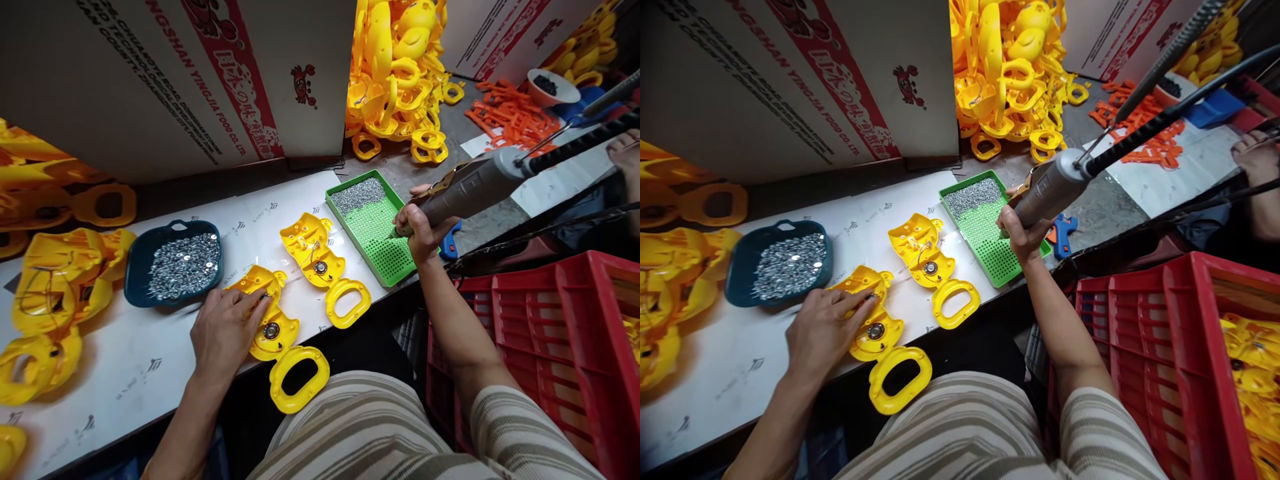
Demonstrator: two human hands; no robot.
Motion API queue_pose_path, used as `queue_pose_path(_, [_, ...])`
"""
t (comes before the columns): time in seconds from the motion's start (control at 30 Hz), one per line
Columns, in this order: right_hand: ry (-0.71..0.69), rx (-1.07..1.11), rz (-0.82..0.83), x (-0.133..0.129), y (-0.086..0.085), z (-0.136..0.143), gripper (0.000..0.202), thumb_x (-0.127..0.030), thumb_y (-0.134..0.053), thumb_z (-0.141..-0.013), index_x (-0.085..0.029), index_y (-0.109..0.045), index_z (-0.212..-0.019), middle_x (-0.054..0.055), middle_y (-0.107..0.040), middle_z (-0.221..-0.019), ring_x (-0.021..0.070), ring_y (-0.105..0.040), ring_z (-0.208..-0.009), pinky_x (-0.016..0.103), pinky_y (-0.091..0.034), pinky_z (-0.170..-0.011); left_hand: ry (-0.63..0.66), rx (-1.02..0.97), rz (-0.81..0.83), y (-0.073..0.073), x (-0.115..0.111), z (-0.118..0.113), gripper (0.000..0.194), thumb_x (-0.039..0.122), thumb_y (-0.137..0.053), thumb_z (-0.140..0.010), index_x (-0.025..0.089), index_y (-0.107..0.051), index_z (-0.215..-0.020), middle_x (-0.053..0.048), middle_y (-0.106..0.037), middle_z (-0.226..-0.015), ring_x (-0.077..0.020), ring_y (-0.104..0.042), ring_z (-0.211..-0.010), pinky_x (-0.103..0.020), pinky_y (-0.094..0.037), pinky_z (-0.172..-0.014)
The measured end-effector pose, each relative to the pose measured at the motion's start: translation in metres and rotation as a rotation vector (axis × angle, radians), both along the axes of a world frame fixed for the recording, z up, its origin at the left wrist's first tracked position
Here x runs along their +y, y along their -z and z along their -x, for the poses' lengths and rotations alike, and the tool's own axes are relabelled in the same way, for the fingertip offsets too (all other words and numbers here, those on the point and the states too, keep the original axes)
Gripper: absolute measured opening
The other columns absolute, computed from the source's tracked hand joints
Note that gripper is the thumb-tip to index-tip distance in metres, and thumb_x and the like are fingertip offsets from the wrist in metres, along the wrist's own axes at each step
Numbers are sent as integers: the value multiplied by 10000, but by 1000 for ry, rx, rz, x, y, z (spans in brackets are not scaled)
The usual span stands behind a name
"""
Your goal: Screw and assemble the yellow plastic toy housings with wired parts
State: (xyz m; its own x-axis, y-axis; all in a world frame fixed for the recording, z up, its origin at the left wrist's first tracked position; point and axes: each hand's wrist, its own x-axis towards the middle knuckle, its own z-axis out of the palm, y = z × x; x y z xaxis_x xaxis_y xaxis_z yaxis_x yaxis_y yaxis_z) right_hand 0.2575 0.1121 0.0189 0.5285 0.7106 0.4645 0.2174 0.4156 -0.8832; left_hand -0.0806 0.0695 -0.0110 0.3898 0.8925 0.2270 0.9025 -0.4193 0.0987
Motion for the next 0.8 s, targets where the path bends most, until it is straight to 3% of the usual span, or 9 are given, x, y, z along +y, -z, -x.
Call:
queue_pose_path(0.3, [-9,32,-44,-1,3,-1,369,-518,-657,-732,-239,-530,-939,-70,-466,-549,109,-447,-399,293,-446,-431,-13,8,1,-1,-1,-2,405,451,-461,-953,186,-767,-970,-85,-632,-746,-248,-497,-759,-332,-398,-610])
queue_pose_path(0.8, [-28,40,-59,-1,6,0,318,-492,-644,-740,-246,-526,-904,-74,-453,-529,110,-452,-399,298,-449,-452,-26,13,19,-2,-1,-3,438,462,-434,-960,180,-767,-976,-80,-622,-733,-245,-503,-765,-348,-427,-644])
